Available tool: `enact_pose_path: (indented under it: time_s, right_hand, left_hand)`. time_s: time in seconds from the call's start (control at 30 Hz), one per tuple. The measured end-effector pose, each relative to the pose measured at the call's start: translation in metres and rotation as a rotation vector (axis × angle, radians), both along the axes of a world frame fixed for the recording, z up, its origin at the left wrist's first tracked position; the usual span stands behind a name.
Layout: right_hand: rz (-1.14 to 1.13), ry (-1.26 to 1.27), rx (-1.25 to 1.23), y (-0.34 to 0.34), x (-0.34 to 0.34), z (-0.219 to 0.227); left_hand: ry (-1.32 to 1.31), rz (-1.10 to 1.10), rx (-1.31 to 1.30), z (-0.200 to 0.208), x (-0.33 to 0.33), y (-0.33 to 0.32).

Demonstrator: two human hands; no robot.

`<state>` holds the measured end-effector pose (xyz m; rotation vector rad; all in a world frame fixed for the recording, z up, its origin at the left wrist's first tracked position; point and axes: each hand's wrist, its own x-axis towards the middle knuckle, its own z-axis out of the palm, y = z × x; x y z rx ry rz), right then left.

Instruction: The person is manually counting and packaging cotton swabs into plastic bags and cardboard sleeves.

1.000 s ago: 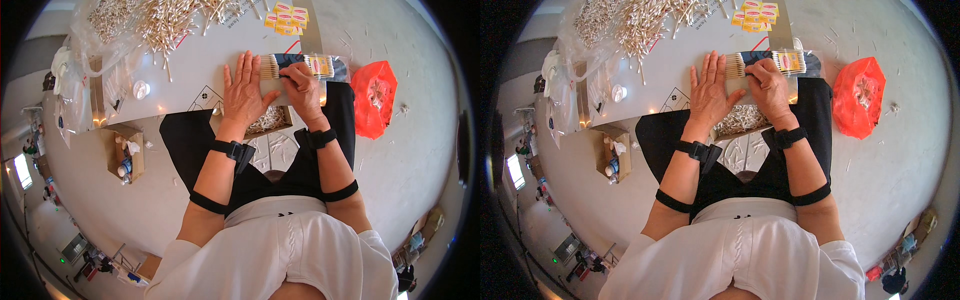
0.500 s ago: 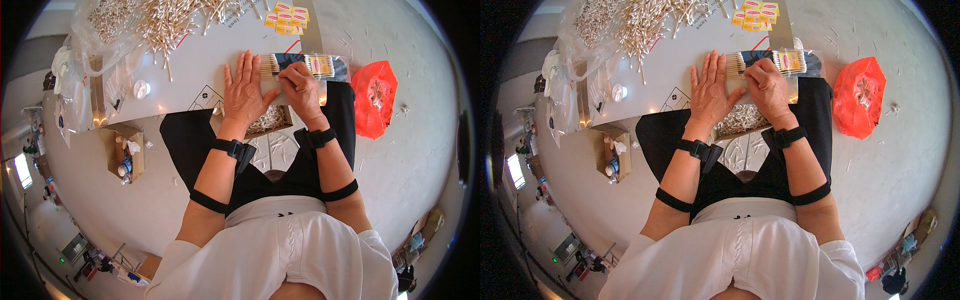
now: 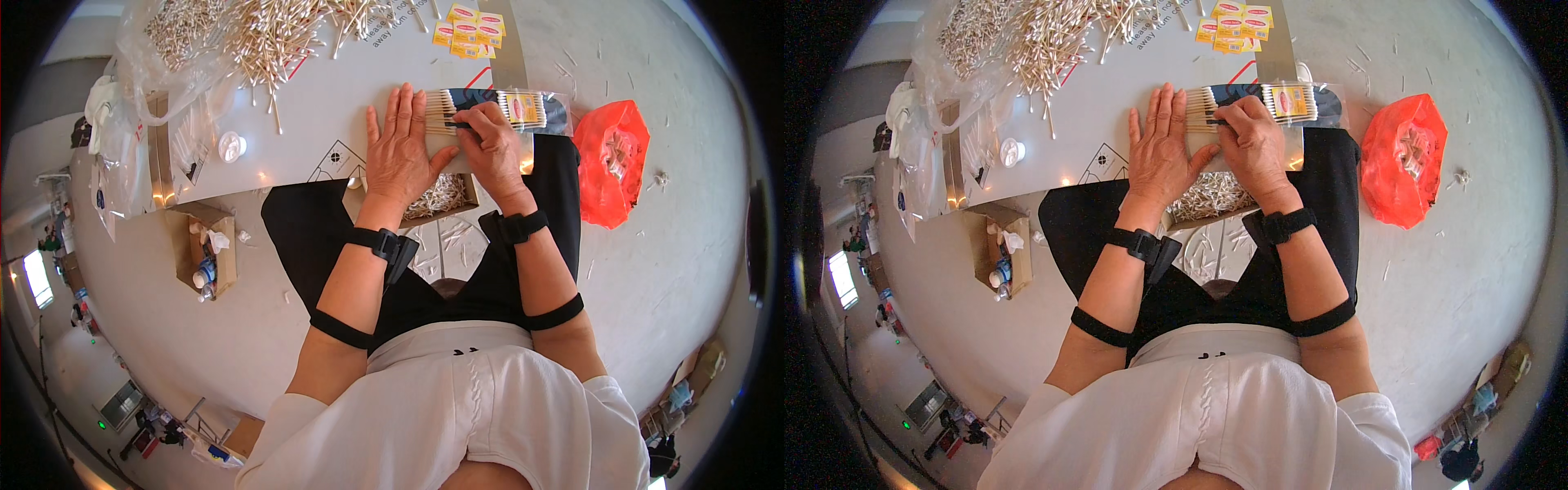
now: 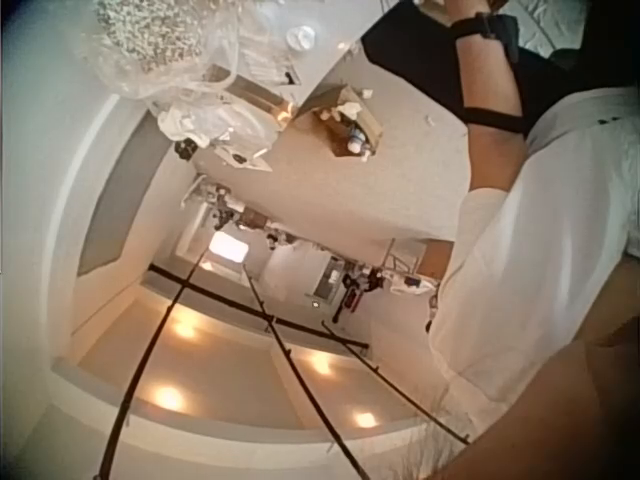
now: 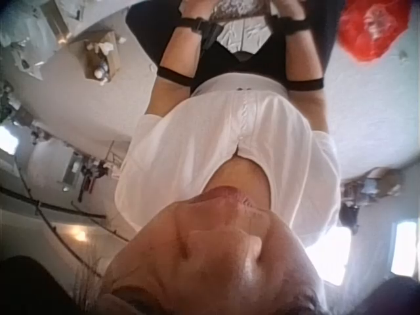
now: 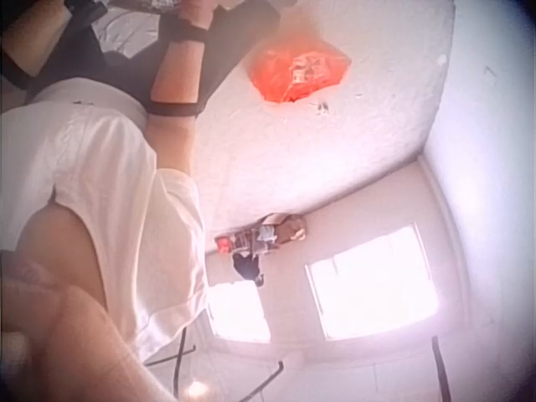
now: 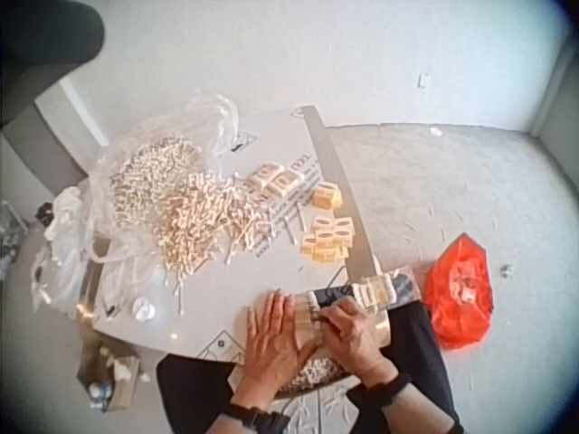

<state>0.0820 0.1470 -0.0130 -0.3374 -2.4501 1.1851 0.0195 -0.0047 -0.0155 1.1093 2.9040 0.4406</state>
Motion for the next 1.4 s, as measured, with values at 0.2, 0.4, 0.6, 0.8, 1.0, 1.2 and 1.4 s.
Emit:
enact_pose_path:
  time_s: [0.2,0.4,0.6,0.8,1.0,1.2,1.4]
  right_hand:
    - [0.027,0.0,0.022,0.0009,0.0,0.0]
    - [0.019,-0.012,0.022,0.0,-0.0005,0.0013]
    - [0.026,-0.036,0.03,0.0018,-0.0008,0.0032]
    - [-0.002,-0.078,-0.073,0.001,-0.003,0.0001]
    - [-0.001,-0.131,-0.016,0.0008,-0.0055,0.0015]
    - [0.007,-0.157,0.05,-0.0002,-0.008,0.0065]
    - [0.006,-0.155,0.055,-0.0008,-0.0092,0.0068]
  left_hand:
    - [0.01,0.002,0.006,0.0002,0.0002,0.0001]
    - [0.0,0.013,0.035,0.0005,0.0007,0.0007]
    - [0.0,0.015,0.032,0.0006,0.0006,0.0014]
    - [0.009,0.012,0.029,0.0004,0.0006,0.0002]
    - [-0.017,0.016,0.038,0.0006,0.0003,0.0008]
    - [-0.037,0.019,0.055,0.0011,0.0,0.0006]
    - [-0.04,0.019,0.042,0.0022,0.0003,0.0003]
